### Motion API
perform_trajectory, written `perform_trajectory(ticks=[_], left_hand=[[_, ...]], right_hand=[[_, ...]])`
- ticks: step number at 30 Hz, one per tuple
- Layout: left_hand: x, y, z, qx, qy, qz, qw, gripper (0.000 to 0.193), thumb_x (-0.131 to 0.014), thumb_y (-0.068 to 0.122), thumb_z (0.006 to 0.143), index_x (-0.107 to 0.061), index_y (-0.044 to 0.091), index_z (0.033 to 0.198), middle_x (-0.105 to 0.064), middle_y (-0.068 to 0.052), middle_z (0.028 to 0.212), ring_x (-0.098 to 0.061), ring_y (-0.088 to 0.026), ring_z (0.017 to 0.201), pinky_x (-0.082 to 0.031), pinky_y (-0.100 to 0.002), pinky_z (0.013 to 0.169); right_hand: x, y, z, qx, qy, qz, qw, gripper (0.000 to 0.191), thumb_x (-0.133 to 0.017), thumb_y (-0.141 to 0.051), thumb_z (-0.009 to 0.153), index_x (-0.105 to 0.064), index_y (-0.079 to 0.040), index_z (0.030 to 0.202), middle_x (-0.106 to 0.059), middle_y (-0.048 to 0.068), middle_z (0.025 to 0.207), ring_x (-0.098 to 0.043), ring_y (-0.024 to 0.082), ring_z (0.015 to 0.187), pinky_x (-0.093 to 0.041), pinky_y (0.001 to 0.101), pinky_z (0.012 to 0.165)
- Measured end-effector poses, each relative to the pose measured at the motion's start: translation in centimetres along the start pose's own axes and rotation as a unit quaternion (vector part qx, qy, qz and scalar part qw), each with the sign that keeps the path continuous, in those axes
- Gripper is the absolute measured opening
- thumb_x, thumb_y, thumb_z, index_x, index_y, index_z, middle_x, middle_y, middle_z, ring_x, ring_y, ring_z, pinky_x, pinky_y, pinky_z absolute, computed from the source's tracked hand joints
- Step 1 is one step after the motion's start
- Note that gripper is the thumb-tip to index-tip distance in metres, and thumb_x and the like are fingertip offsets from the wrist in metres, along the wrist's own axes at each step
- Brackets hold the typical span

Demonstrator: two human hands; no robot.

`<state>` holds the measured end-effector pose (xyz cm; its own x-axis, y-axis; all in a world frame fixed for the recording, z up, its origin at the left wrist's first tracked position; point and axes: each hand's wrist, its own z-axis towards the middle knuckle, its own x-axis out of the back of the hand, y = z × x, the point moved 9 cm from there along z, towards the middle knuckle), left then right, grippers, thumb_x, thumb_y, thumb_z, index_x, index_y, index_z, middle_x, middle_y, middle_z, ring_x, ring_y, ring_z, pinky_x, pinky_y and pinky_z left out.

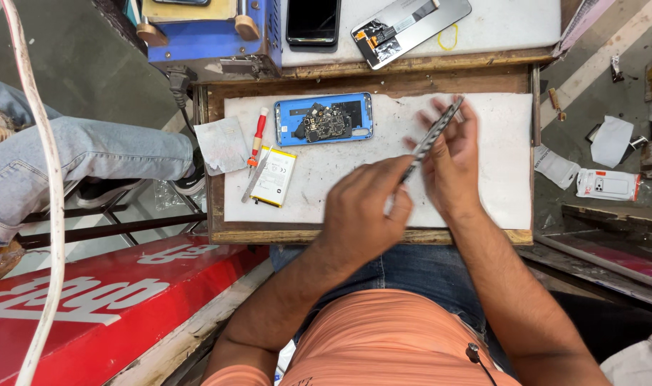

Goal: The person cleans the edges of a smartphone with a card, then handles a disassembled phone screen and a phone back cover. They wipe the back cover and place it on the workbench.

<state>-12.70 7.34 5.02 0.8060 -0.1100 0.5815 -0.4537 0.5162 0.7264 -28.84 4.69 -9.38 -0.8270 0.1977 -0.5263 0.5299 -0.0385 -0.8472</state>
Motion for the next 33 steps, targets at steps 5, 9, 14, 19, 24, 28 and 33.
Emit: perform_trajectory(ticks=[5,9,14,19,24,28,33], left_hand=[[-0.2,-4.6,-0.9,0.060,-0.066,-0.022,0.996,0.029,-0.061,0.007,0.096,-0.066,0.005,0.125,-0.075,-0.016,0.106,-0.075,-0.033,0.095,-0.061,-0.043,0.082],[-1.0,-5.7,-1.2,0.058,-0.080,-0.017,0.995,0.031,-0.064,0.010,0.095,-0.065,0.003,0.125,-0.073,-0.016,0.107,-0.073,-0.033,0.093,-0.060,-0.043,0.079],[-2.2,-5.7,-0.7,0.016,-0.038,0.065,0.997,0.020,-0.071,0.022,0.098,-0.070,0.011,0.114,-0.075,-0.009,0.103,-0.073,-0.029,0.090,-0.059,-0.039,0.075],[-2.6,-6.4,-0.6,0.016,0.003,0.103,0.995,0.024,-0.076,0.030,0.092,-0.072,0.011,0.106,-0.073,-0.006,0.089,-0.072,-0.026,0.078,-0.058,-0.037,0.065],[-3.4,-7.6,-0.4,0.077,-0.001,0.129,0.989,0.022,-0.076,0.031,0.093,-0.074,0.011,0.102,-0.071,-0.007,0.079,-0.072,-0.027,0.069,-0.056,-0.038,0.056],[-3.8,-8.3,-0.2,0.112,-0.019,0.132,0.985,0.021,-0.073,0.031,0.095,-0.074,0.011,0.101,-0.071,-0.007,0.077,-0.072,-0.026,0.067,-0.056,-0.039,0.055],[-3.5,-8.3,0.0,0.101,-0.026,0.118,0.988,0.022,-0.074,0.032,0.095,-0.074,0.010,0.100,-0.072,-0.008,0.077,-0.072,-0.028,0.067,-0.056,-0.039,0.054]], right_hand=[[-2.8,-6.4,-2.1,0.231,-0.057,-0.530,0.814,0.046,-0.083,-0.033,0.089,-0.061,-0.019,0.126,-0.062,0.007,0.143,-0.049,0.033,0.148,-0.044,0.0481,0.123],[-4.1,-7.4,-2.0,0.183,-0.133,-0.619,0.752,0.025,-0.084,-0.026,0.084,-0.077,-0.010,0.102,-0.076,0.002,0.109,-0.067,0.024,0.122,-0.055,0.0387,0.104],[-5.6,-6.7,-1.6,0.141,-0.171,-0.697,0.682,0.025,-0.083,-0.022,0.085,-0.078,-0.014,0.108,-0.077,0.002,0.106,-0.070,0.022,0.100,-0.057,0.0359,0.086],[-6.7,-6.8,-1.5,0.189,-0.185,-0.713,0.649,0.023,-0.079,-0.018,0.086,-0.077,-0.015,0.109,-0.076,0.000,0.113,-0.070,0.022,0.105,-0.058,0.0357,0.085],[-6.1,-6.4,-1.0,0.159,-0.151,-0.717,0.661,0.019,-0.079,-0.018,0.088,-0.078,-0.016,0.107,-0.076,-0.002,0.108,-0.070,0.020,0.101,-0.058,0.0350,0.082],[-5.9,-6.3,-0.8,0.154,-0.127,-0.718,0.666,0.018,-0.080,-0.019,0.089,-0.078,-0.016,0.107,-0.076,-0.002,0.105,-0.070,0.020,0.099,-0.057,0.0347,0.080],[-5.8,-5.9,-0.5,0.142,-0.150,-0.735,0.646,0.023,-0.082,-0.019,0.088,-0.079,-0.018,0.111,-0.075,0.001,0.101,-0.068,0.022,0.099,-0.057,0.0364,0.081]])
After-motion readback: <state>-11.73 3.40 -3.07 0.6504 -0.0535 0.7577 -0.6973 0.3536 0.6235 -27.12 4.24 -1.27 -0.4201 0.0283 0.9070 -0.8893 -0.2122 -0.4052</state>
